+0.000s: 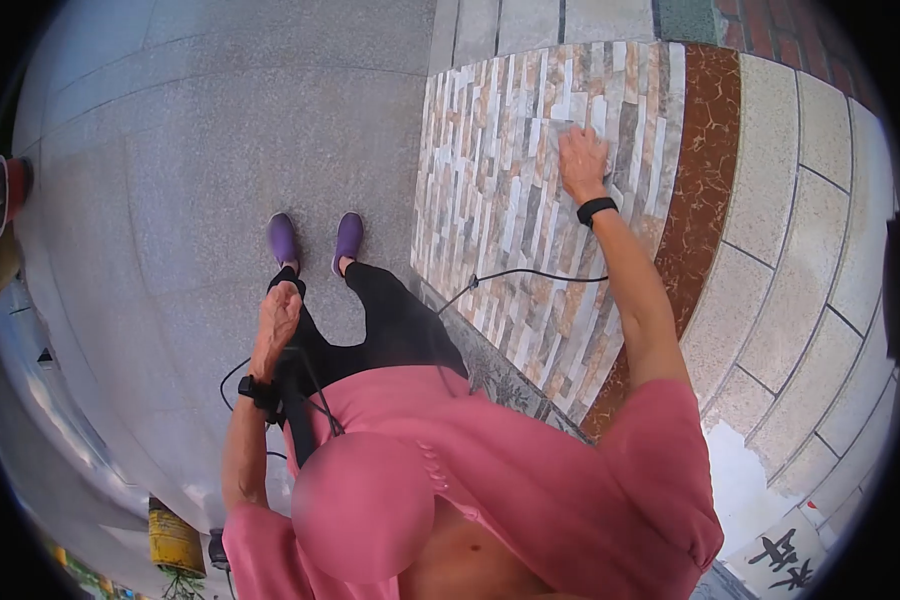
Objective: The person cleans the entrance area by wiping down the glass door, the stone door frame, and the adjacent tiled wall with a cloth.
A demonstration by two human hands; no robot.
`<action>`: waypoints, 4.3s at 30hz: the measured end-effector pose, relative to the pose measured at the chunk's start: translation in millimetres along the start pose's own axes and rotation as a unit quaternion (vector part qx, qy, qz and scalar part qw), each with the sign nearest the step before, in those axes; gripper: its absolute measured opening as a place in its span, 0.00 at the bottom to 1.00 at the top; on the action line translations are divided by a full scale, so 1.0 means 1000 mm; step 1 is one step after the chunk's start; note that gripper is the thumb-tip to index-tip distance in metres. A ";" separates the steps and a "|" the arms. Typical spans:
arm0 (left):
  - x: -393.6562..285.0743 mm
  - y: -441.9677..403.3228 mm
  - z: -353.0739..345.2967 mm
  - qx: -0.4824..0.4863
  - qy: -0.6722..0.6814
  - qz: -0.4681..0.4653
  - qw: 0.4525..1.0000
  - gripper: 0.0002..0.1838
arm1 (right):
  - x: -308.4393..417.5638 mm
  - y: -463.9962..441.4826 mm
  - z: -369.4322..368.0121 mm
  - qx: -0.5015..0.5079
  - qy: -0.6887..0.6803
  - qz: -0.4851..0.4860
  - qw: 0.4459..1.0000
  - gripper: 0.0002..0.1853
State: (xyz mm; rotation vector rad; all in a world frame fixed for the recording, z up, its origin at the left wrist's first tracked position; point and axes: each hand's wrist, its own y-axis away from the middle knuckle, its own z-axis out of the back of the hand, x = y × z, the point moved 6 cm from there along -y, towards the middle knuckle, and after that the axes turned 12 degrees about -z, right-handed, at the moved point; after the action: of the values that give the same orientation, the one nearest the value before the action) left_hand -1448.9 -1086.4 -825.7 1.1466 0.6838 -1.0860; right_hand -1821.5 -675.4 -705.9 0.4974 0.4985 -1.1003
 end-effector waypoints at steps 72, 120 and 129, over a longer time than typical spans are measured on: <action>0.169 -0.002 -0.138 0.186 -0.247 0.310 0.899 0.33 | 0.217 -0.144 -0.329 0.232 0.179 0.252 0.922 0.13; 0.179 -0.008 -0.132 0.174 -0.213 0.318 0.907 0.31 | 0.361 0.101 -0.437 0.337 0.149 0.371 0.853 0.17; 0.183 -0.002 -0.126 0.152 -0.174 0.334 0.914 0.31 | 0.352 0.170 -0.404 0.453 0.073 0.418 0.784 0.14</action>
State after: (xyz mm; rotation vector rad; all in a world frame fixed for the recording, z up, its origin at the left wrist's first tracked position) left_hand -1373.6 -1025.6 -1025.9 1.2725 -0.1748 -0.7763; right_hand -1588.7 -616.6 -1214.0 1.4966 -0.1972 -0.3482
